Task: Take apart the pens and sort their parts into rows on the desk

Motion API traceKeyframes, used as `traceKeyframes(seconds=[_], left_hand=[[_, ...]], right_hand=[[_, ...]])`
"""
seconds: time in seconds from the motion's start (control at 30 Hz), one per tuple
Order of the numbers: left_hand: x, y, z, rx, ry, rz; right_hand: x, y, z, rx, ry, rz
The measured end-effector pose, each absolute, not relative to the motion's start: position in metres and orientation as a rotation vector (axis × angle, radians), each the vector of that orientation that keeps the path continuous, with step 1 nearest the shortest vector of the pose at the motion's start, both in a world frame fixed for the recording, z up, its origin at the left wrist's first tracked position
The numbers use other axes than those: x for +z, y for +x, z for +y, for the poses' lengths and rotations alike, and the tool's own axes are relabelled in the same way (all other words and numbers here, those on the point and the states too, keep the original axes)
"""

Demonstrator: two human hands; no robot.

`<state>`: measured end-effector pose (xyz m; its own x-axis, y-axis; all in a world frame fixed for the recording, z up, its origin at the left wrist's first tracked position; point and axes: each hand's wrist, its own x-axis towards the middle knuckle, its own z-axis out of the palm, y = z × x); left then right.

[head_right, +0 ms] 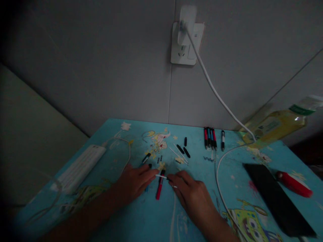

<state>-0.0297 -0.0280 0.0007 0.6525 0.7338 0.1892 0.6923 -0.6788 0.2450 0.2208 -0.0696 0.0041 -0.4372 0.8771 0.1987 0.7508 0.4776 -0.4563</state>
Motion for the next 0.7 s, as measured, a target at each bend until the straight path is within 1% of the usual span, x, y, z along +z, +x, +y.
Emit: traceKeyframes(seconds=[0.1,0.23,0.4,0.57,0.63,0.7], left_hand=[[0.002,-0.029,-0.030,0.336,2.841,1.160],[-0.002,-0.026,-0.034,0.347,2.931,1.051],[-0.008,-0.023,-0.037,0.426,2.908,1.026],[-0.007,-0.024,-0.036,0.342,2.899,1.033],[-0.006,-0.024,-0.035,0.330,2.867,1.075],[-0.006,-0.024,-0.033,0.374,2.800,1.157]], right_hand=[[0.003,0.221,-0.070,0.313,-1.366,-2.376],[0.007,0.213,-0.074,0.234,-1.310,-2.447],[0.007,0.202,-0.080,0.410,-1.223,-2.364],[0.004,0.198,-0.077,0.565,-1.184,-2.208],[0.004,0.200,-0.074,0.557,-1.208,-2.159],[0.004,0.205,-0.069,0.466,-1.362,-2.077]])
